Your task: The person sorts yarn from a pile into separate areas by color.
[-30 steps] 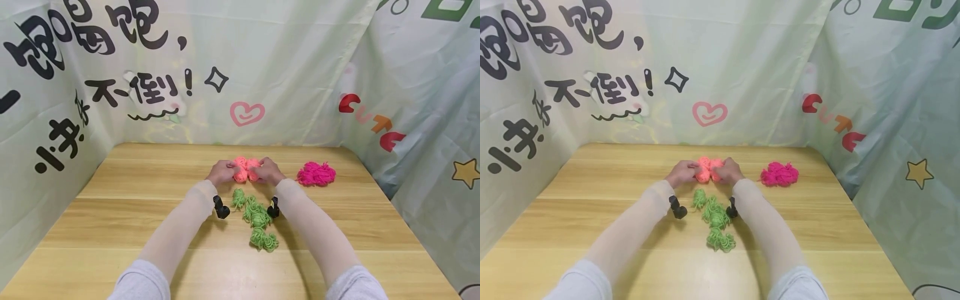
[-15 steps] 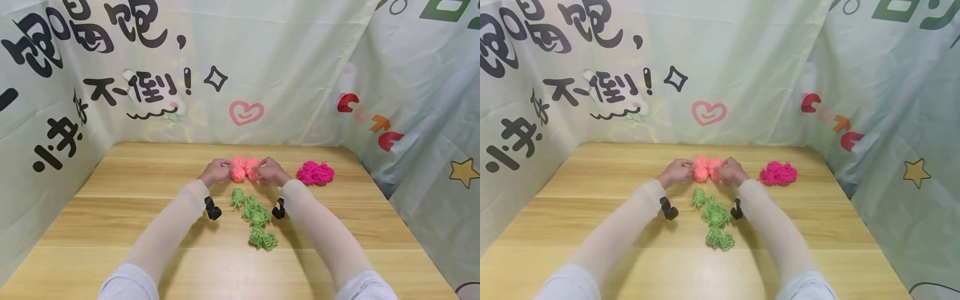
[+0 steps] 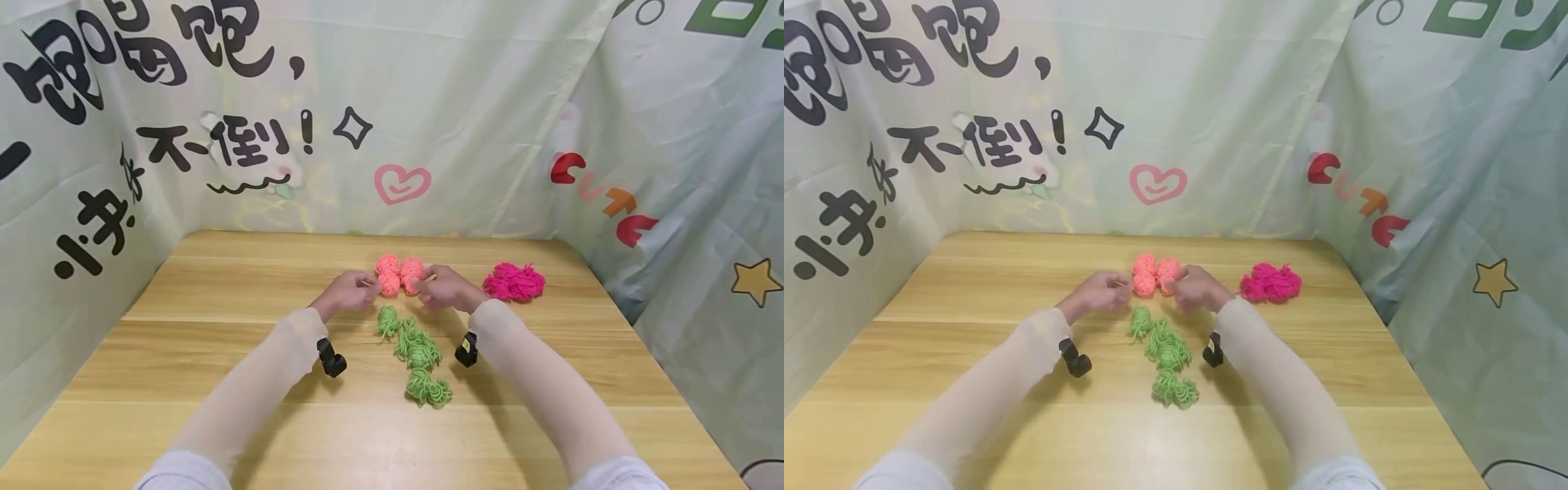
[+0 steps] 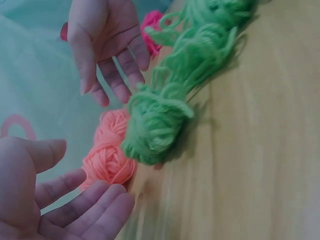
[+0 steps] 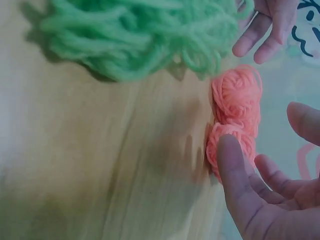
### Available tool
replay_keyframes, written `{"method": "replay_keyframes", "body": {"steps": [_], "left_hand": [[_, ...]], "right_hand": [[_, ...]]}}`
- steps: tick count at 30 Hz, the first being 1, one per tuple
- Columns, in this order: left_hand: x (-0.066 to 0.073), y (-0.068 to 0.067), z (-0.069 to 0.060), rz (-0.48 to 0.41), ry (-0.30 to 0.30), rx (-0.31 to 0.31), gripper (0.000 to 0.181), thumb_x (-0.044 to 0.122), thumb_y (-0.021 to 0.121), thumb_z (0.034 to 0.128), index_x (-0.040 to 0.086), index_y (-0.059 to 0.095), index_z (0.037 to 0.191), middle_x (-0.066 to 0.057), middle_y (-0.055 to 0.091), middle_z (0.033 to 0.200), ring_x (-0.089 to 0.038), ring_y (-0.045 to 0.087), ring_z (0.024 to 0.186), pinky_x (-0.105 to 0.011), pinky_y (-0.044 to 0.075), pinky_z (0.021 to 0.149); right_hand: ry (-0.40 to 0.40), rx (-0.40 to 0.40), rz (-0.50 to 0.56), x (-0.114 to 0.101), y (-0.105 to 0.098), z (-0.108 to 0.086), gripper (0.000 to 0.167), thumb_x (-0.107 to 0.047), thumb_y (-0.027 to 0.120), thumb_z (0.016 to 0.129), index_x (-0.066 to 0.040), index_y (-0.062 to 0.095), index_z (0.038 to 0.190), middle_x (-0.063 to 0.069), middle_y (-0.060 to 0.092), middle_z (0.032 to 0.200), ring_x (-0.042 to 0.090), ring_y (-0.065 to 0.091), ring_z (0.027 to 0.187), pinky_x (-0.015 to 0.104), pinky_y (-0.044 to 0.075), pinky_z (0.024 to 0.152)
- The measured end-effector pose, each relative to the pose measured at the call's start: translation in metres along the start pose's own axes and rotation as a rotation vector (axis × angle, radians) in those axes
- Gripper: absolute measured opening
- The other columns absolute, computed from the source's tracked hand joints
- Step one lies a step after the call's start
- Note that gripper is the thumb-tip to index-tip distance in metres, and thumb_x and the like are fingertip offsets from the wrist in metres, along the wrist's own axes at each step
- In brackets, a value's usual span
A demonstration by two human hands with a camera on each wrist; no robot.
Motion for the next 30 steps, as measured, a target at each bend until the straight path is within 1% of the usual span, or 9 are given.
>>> {"method": "replay_keyframes", "body": {"steps": [6,10,13,17,20,22,24,27,30], "left_hand": [[0.008,0.008,-0.015,0.150,0.094,-0.038,0.031,0.023,0.066,0.0935,0.005,0.065,0.119,-0.011,0.066,0.109,-0.024,0.068,0.085,-0.035,0.056,0.075],[0.015,0.013,-0.021,0.311,0.167,-0.016,0.032,0.025,0.068,0.0927,0.006,0.066,0.119,-0.009,0.067,0.111,-0.023,0.065,0.095,-0.038,0.053,0.083],[0.019,0.019,-0.026,0.403,0.192,-0.014,0.035,0.026,0.068,0.0928,0.006,0.064,0.122,-0.011,0.065,0.117,-0.025,0.063,0.103,-0.040,0.051,0.087],[0.022,0.029,-0.029,0.513,0.229,-0.032,0.040,0.027,0.069,0.0919,0.008,0.062,0.126,-0.012,0.060,0.126,-0.025,0.063,0.102,-0.039,0.050,0.090],[0.023,0.036,-0.030,0.597,0.275,-0.049,0.039,0.027,0.070,0.0912,0.007,0.064,0.124,-0.010,0.063,0.121,-0.021,0.062,0.085,-0.037,0.050,0.086],[0.023,0.040,-0.030,0.640,0.301,-0.054,0.038,0.027,0.071,0.0908,0.007,0.065,0.122,-0.007,0.064,0.117,-0.019,0.059,0.081,-0.035,0.048,0.084],[0.024,0.043,-0.031,0.670,0.323,-0.056,0.036,0.026,0.071,0.0902,0.007,0.066,0.121,-0.006,0.066,0.114,-0.020,0.060,0.086,-0.036,0.048,0.085],[0.025,0.045,-0.031,0.696,0.338,-0.063,0.034,0.024,0.072,0.0895,0.007,0.068,0.118,-0.004,0.066,0.116,-0.020,0.059,0.105,-0.037,0.048,0.091],[0.027,0.046,-0.032,0.711,0.334,-0.073,0.030,0.024,0.073,0.0888,0.007,0.070,0.114,-0.004,0.067,0.114,-0.021,0.058,0.108,-0.037,0.048,0.091]], "right_hand": [[-0.012,-0.050,-0.031,0.003,0.009,-0.010,0.036,-0.021,0.059,0.098,0.001,0.044,0.123,0.024,0.053,0.115,0.030,0.060,0.091,0.044,0.054,0.082],[-0.032,-0.071,-0.060,0.005,0.015,-0.016,0.037,-0.021,0.061,0.097,0.001,0.046,0.123,0.022,0.057,0.112,0.031,0.062,0.091,0.042,0.056,0.078],[-0.043,-0.071,-0.091,0.007,0.018,-0.019,0.039,-0.022,0.062,0.097,0.001,0.046,0.123,0.018,0.059,0.106,0.027,0.062,0.084,0.039,0.056,0.073],[-0.047,-0.079,-0.150,0.009,0.023,-0.028,0.040,-0.021,0.063,0.096,0.002,0.047,0.124,0.016,0.059,0.098,0.021,0.058,0.074,0.033,0.051,0.060],[-0.056,-0.092,-0.215,0.011,0.028,-0.036,0.040,-0.019,0.066,0.093,0.001,0.049,0.124,0.016,0.060,0.102,0.022,0.058,0.080,0.034,0.051,0.059],[-0.067,-0.098,-0.268,0.012,0.030,-0.040,0.041,-0.019,0.070,0.090,-0.002,0.052,0.123,0.015,0.060,0.108,0.023,0.060,0.089,0.035,0.053,0.063],[-0.070,-0.110,-0.300,0.013,0.033,-0.044,0.045,-0.018,0.075,0.086,-0.005,0.054,0.124,0.016,0.059,0.113,0.026,0.060,0.095,0.037,0.055,0.067],[-0.073,-0.139,-0.333,0.015,0.036,-0.047,0.052,-0.017,0.080,0.081,-0.009,0.055,0.126,0.018,0.058,0.117,0.030,0.060,0.098,0.038,0.056,0.069],[-0.079,-0.163,-0.353,0.016,0.036,-0.049,0.057,-0.013,0.082,0.078,-0.010,0.056,0.129,0.021,0.055,0.122,0.033,0.059,0.101,0.039,0.056,0.068]]}}
Point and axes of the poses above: each hand's wrist, its own z-axis towards the middle knuckle, its own y-axis out of the palm, x = y × z, the point moved 5 cm from there along z, towards the middle knuckle
